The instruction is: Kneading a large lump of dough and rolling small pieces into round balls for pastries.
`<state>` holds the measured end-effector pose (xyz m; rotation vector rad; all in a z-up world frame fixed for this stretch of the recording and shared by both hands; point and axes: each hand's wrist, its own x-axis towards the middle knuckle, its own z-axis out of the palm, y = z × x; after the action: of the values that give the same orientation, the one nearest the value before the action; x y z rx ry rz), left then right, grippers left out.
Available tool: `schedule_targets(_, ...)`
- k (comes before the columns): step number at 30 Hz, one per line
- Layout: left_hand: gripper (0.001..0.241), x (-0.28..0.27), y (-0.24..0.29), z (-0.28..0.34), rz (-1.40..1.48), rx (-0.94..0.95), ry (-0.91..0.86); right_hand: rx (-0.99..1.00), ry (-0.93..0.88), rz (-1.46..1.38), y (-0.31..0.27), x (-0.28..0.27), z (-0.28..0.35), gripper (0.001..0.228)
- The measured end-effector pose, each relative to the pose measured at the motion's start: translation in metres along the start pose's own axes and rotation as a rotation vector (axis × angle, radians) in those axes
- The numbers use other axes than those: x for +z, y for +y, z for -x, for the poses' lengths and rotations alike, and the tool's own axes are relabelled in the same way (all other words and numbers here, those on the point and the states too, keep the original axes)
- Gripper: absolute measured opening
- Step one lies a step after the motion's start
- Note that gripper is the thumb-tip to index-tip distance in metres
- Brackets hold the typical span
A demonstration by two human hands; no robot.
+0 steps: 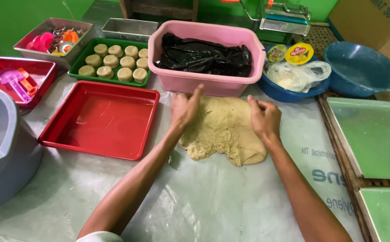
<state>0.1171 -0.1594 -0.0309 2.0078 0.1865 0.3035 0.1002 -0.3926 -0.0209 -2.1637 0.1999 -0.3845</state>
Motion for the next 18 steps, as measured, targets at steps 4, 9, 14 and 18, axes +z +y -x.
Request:
schedule_targets(4,0.069,-0.017,0.022,0.011,0.141,-0.018,0.042,-0.06,0.078,-0.09,-0.011,-0.01,0.004,0.041)
schedule_targets(9,0.042,-0.057,0.05,0.022,0.228,0.062,-0.174,-0.221,-0.048,-0.441,-0.019,-0.016,0.009,0.032)
schedule_targets(14,0.04,-0.07,0.067,0.042,0.122,0.182,-0.401,-0.211,-0.18,-0.535,-0.033,-0.028,0.016,0.03)
schedule_targets(18,0.058,-0.074,0.08,0.069,-0.017,0.417,-0.483,-0.421,-0.3,-0.38,-0.023,-0.034,0.026,0.023)
